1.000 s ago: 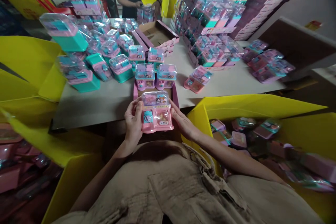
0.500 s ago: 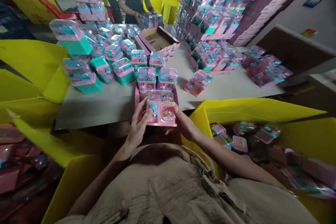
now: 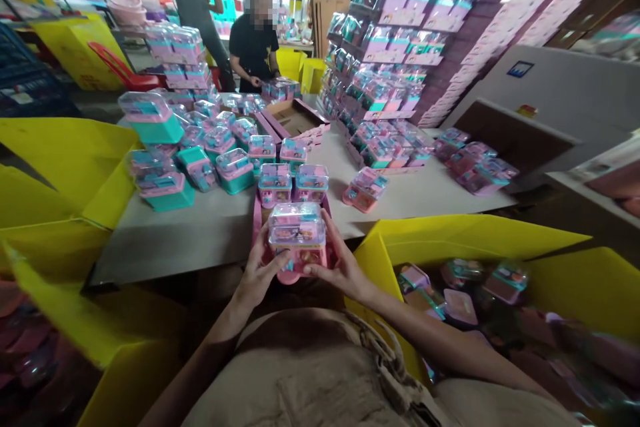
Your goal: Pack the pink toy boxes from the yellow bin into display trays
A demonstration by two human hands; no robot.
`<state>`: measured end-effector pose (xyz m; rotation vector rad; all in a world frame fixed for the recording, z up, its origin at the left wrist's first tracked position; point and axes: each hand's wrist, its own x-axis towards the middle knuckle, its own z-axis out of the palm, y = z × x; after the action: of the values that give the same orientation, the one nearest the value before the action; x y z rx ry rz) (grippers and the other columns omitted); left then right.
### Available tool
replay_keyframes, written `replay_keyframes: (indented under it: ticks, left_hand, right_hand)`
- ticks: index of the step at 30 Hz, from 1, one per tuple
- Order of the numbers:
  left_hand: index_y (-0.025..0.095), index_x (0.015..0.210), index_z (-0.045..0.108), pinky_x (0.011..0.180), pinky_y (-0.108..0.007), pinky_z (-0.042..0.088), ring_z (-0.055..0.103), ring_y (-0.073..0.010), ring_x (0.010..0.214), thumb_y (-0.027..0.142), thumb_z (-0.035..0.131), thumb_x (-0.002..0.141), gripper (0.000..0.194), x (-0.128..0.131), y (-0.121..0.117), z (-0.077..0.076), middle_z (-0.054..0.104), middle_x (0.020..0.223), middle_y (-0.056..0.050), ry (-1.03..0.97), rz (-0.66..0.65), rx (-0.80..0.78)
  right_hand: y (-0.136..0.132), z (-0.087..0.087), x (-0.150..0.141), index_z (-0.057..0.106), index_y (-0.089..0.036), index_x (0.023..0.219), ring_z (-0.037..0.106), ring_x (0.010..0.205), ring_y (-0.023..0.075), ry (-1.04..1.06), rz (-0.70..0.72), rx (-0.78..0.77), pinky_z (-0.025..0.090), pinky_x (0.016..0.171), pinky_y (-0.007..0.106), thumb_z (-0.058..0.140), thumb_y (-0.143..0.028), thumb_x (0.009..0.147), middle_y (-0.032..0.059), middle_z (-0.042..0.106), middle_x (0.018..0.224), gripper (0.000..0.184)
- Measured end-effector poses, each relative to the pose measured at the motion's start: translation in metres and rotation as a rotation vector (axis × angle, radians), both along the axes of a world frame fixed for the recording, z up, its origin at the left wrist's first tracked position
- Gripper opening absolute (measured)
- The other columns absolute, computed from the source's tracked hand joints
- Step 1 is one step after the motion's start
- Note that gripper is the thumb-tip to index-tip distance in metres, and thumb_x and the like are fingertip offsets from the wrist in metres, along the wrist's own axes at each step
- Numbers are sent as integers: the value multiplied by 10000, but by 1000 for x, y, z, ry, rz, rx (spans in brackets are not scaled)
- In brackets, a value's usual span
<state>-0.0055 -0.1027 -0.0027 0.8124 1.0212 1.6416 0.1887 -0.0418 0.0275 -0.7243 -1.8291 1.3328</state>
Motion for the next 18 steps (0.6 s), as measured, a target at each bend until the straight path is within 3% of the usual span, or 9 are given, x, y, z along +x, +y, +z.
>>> replay_keyframes:
  ticks: [4,7,10,12,14,16,18]
  left_hand:
    - [267,1278,735,977,-359,590,741,-247,1096,476,922,739,607,4,1,-4,784,1184,-69,-199,72,-81]
    - [277,1132,785,867,-312,607,746,-209,953,474,945,705,497,5,2,-5,792,1096,-51,-254,74,-84]
    - [278,1111,789,818,-300,607,741,-198,901,485,926,726,459,7,1,-7,791,1061,-40,-223,97,-82]
    - [271,1144,783,848,-301,607,746,-206,940,479,910,747,466,8,-1,-5,790,1073,-36,-143,162,-65]
    - [254,1183,782,952,-324,597,744,-239,1059,431,911,755,481,8,0,1,788,1136,-52,19,191,-16]
    - [234,1218,786,1098,-365,544,701,-288,1231,370,929,733,523,4,5,11,770,1256,-84,204,138,55]
    - [231,1248,790,1149,-391,516,672,-314,1303,354,936,717,564,-2,10,19,757,1317,-99,279,-9,81]
  right_hand:
    - [-3,0,4,461,-342,1650,441,1539,320,-90,-40,228,324,1304,527,784,-507,932,123,510,1636,805]
    - [-7,2,6,547,-344,1596,443,1529,331,-127,-55,280,364,1281,533,784,-510,931,123,526,1609,725]
    - [-7,5,6,548,-352,1593,439,1536,331,-140,-51,278,363,1285,534,765,-505,947,111,529,1608,698]
    - [-4,10,7,444,-359,1655,450,1534,326,-136,-40,263,364,1285,548,753,-481,963,109,500,1644,768]
    - [4,20,11,313,-343,1714,438,1549,341,-134,-39,269,358,1284,576,814,-471,916,130,432,1699,950]
    - [16,38,18,298,-321,1722,390,1581,366,-144,-20,316,313,1302,599,908,-468,823,148,376,1735,1096]
    - [31,62,28,416,-322,1675,356,1603,375,-161,99,356,261,1322,599,977,-463,729,130,404,1727,1109]
